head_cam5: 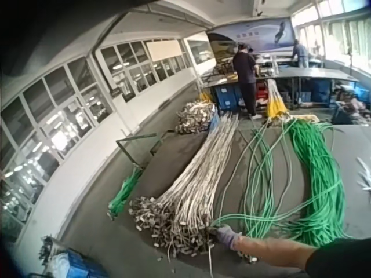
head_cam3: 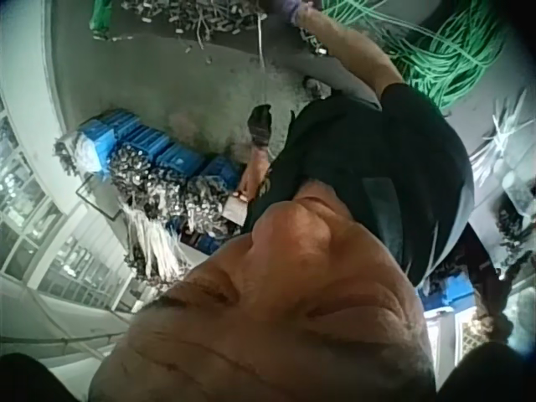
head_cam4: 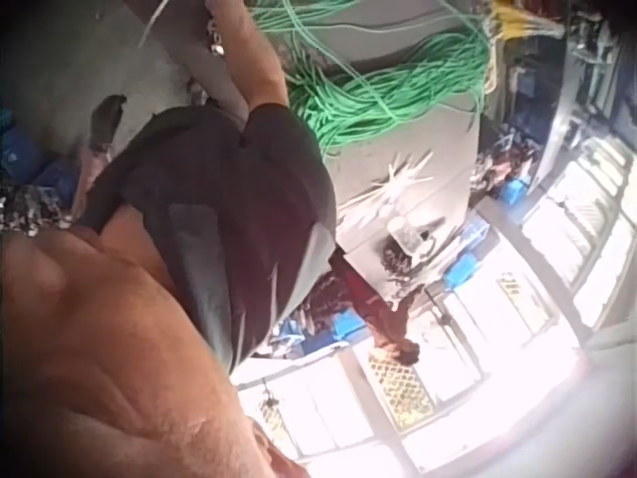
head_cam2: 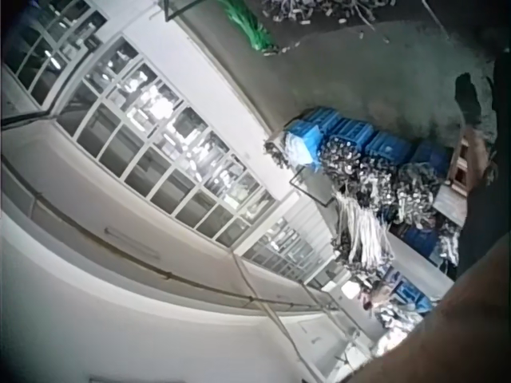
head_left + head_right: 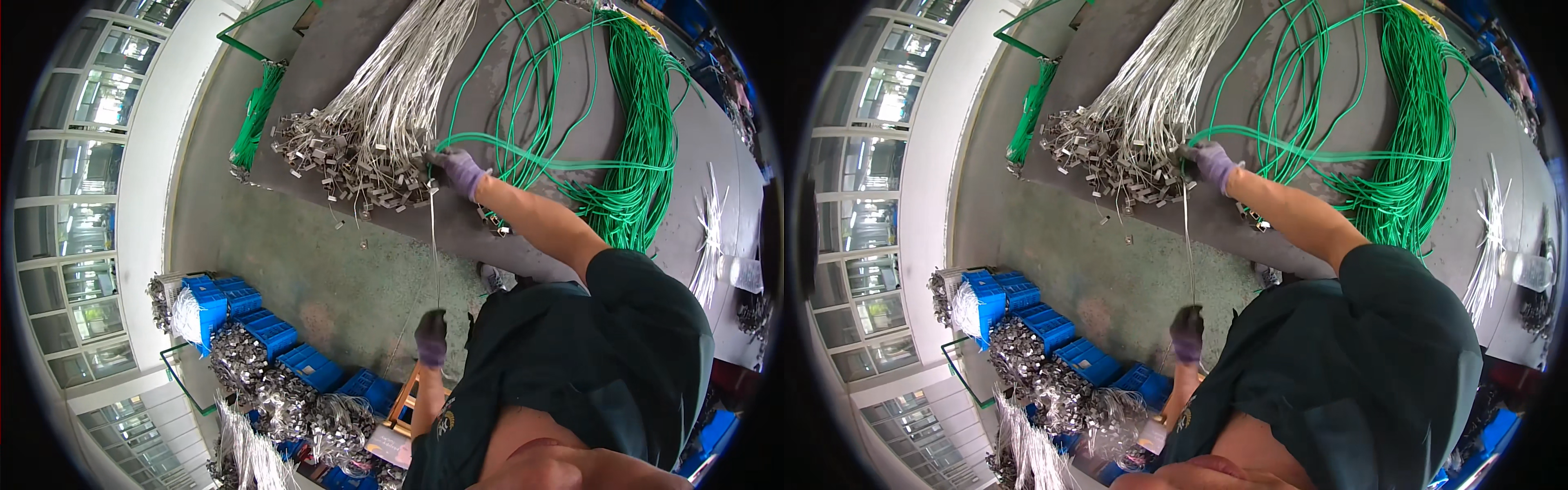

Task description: Sorting, untangling, and bundling large groups of green and silver electrical cables on an assembly table.

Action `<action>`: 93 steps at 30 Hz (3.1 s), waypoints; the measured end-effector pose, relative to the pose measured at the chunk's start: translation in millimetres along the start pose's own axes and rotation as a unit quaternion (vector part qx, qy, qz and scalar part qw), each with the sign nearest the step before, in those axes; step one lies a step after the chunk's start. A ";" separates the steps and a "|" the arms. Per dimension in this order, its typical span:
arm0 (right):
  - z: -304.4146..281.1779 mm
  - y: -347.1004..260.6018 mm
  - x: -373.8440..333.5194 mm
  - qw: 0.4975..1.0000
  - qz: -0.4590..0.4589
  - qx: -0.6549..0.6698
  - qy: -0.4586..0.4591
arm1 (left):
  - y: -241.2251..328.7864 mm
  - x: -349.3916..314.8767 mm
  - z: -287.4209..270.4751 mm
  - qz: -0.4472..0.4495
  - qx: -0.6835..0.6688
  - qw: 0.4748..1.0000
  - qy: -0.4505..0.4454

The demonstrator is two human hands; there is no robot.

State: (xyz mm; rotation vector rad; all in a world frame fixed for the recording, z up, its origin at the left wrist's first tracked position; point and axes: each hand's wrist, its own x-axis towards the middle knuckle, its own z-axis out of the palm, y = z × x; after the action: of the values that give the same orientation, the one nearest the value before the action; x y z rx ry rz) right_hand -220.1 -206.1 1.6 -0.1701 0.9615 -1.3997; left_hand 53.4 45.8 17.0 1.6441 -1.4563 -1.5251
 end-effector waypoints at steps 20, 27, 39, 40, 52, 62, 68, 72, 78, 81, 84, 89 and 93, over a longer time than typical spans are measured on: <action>-13.2 1.3 -60.3 0.987 -0.014 -0.156 -0.033 | -115.4 -27.1 -9.6 -0.017 -0.026 1.000 0.003; -14.1 4.1 -69.8 0.978 -0.017 -0.190 -0.084 | 3.2 20.4 27.5 -0.031 -0.253 0.966 -0.053; -11.5 -109.6 -40.8 0.984 -0.128 -0.126 -0.011 | 2.4 49.6 46.0 -0.029 -0.154 0.988 0.007; -12.9 -113.9 -37.9 0.984 -0.128 -0.125 -0.009 | 4.9 50.4 46.8 -0.026 -0.151 0.988 0.008; -6.2 -127.1 -33.7 0.994 -0.099 -0.055 0.001 | 12.3 51.5 38.1 -0.027 -0.134 0.991 0.011; 1.0 -131.1 -39.9 0.992 -0.107 -0.070 0.019 | 9.7 50.7 35.4 -0.022 -0.142 0.990 0.009; -7.7 -142.2 -35.7 0.956 -0.119 -0.262 -0.047 | 2.2 48.7 35.8 -0.030 -0.167 0.985 0.003; -11.2 -143.0 -32.8 0.969 -0.089 -0.230 -0.036 | 7.1 49.0 38.8 -0.047 -0.171 0.984 -0.001; -13.8 -137.9 -36.6 0.970 -0.071 -0.229 -0.042 | 12.3 49.4 41.9 -0.047 -0.160 0.986 -0.004; -13.4 -134.2 -42.1 0.954 -0.047 -0.283 -0.085 | 17.6 51.2 43.5 -0.041 -0.154 0.987 -0.003; -10.1 -128.9 -48.9 0.954 -0.025 -0.278 -0.107 | 19.4 51.9 46.6 -0.044 -0.161 0.986 0.002; -9.6 -114.0 -64.0 0.944 -0.041 -0.311 -0.099 | 22.3 51.5 48.5 -0.042 -0.157 0.987 0.000; -15.0 -100.1 -66.2 0.930 -0.026 -0.352 -0.097 | 24.0 54.1 51.4 -0.046 -0.152 0.987 0.008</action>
State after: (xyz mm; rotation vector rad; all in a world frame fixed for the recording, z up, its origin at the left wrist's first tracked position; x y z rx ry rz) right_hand -296.6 -164.2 85.4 -0.8597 1.2621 -1.0043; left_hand -12.0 5.7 1.0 1.5514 -1.0881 -1.6838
